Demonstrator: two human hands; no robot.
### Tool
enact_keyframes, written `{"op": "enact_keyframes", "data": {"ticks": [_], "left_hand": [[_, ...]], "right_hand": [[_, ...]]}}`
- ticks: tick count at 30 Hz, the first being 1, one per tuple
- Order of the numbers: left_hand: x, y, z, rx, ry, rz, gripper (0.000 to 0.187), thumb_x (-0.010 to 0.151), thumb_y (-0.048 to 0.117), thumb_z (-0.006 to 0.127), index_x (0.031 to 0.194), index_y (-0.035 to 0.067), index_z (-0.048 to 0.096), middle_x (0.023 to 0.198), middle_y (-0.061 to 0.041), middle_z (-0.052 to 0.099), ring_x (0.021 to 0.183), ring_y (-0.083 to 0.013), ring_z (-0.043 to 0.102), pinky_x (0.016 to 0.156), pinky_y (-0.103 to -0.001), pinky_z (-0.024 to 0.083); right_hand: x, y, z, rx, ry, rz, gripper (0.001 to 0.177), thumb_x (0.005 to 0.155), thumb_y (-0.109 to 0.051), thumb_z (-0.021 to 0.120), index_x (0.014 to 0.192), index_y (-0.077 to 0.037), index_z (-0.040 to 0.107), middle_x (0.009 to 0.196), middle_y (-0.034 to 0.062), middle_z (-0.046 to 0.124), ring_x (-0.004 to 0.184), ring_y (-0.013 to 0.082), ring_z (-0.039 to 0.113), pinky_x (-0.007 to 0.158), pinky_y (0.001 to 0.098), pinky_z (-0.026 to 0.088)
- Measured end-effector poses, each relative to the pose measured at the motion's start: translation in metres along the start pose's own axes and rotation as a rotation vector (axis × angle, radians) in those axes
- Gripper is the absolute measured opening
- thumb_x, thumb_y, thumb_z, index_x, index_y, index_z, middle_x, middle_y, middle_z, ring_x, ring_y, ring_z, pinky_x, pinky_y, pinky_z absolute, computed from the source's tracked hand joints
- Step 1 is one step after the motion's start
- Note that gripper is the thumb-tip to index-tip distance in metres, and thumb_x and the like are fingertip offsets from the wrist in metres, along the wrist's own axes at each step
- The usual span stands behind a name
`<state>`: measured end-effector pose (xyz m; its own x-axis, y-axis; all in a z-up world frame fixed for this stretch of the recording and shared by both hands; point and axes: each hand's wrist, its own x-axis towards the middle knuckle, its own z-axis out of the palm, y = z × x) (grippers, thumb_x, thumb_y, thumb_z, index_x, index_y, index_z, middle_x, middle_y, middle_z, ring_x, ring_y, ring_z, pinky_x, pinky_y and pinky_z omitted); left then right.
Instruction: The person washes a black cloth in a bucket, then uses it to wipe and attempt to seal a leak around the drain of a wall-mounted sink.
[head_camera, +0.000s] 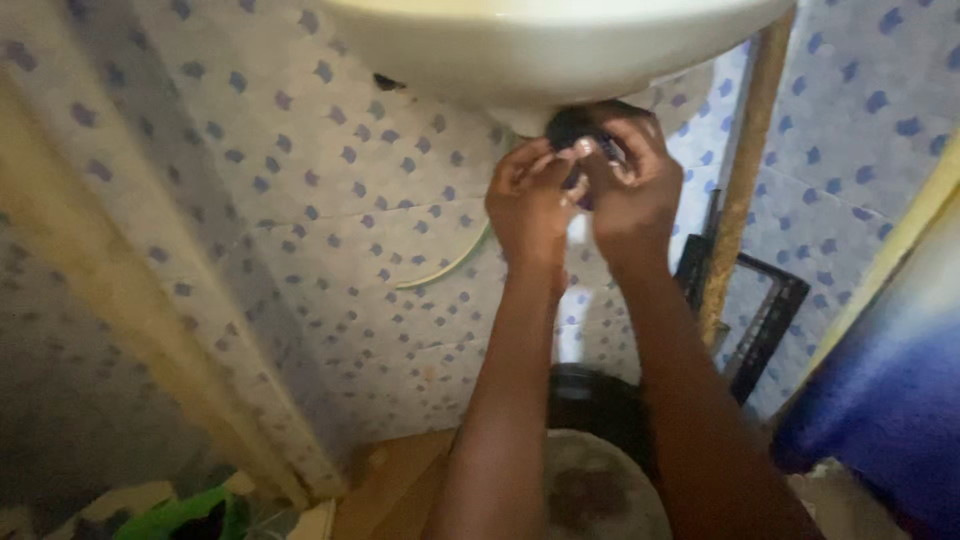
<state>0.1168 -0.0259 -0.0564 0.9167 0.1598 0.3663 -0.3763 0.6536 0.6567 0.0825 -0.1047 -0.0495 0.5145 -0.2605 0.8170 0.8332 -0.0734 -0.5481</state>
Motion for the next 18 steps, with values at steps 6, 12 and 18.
{"op": "enact_keyframes", "data": {"ticks": [6,12,18], "left_hand": [[0.003,0.002,-0.012,-0.071,0.072,-0.008,0.033,0.089,0.003,0.067,0.121,0.003,0.06,0.118,-0.012,0.066,0.1,-0.0226,0.067,0.081,-0.041,0.058],[0.002,0.0,-0.012,-0.085,-0.089,0.057,0.048,0.099,0.01,0.06,0.146,0.004,0.058,0.12,-0.013,0.06,0.105,-0.02,0.063,0.092,-0.04,0.061],[0.0,0.009,-0.013,0.198,-0.081,0.075,0.049,0.101,0.013,0.055,0.149,0.006,0.056,0.114,-0.009,0.071,0.092,-0.0154,0.064,0.08,-0.029,0.053]], "right_hand": [[-0.001,0.01,0.0,-0.072,-0.005,-0.234,0.025,0.101,0.006,0.072,0.123,0.004,0.06,0.119,0.0096,0.063,0.111,0.0145,0.064,0.094,0.0289,0.056],[0.016,0.031,0.015,0.17,0.202,-0.1,0.021,0.097,0.002,0.07,0.116,-0.001,0.06,0.108,0.0096,0.068,0.099,0.0142,0.066,0.087,0.0277,0.055],[0.004,0.032,0.028,-0.21,0.304,-0.149,0.013,0.097,0.0,0.075,0.102,-0.003,0.063,0.093,0.007,0.065,0.084,0.0142,0.061,0.075,0.0304,0.05]]}}
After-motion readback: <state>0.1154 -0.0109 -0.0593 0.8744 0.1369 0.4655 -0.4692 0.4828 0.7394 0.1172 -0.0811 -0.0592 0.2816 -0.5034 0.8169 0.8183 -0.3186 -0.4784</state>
